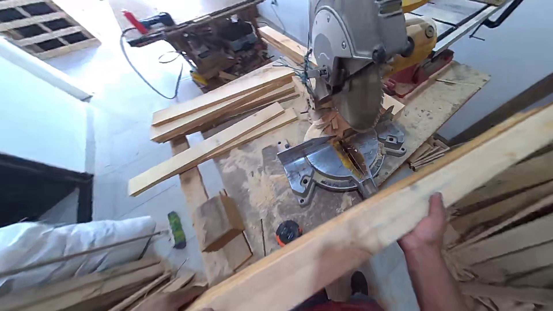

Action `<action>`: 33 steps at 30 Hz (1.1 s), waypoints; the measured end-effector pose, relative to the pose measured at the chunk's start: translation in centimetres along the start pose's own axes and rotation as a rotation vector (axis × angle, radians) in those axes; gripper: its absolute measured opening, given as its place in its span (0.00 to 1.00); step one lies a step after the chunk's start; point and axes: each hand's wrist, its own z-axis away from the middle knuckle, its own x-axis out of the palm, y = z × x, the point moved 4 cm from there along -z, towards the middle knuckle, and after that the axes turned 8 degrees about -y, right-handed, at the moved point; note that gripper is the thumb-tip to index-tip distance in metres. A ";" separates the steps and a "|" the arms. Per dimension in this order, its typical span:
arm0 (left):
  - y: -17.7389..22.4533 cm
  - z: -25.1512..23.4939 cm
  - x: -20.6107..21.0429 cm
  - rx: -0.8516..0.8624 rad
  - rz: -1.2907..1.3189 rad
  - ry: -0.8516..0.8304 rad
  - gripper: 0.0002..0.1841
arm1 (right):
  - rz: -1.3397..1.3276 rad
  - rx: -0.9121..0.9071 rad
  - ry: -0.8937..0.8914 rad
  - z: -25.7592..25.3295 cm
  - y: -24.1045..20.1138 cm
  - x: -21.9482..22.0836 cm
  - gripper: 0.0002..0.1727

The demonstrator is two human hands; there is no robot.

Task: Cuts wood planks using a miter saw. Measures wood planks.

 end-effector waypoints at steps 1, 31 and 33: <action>-1.5 -0.7 -2.5 0.000 -0.004 0.008 0.52 | 0.003 0.034 -0.020 -0.6 1.5 2.2 0.29; -12.1 -7.3 -13.4 -0.068 -0.048 0.635 0.31 | 1.623 0.212 -0.834 -0.8 11.6 10.7 0.31; -7.2 -4.9 -9.6 -0.017 0.078 0.875 0.23 | 1.736 0.186 -1.267 4.2 16.0 10.1 0.36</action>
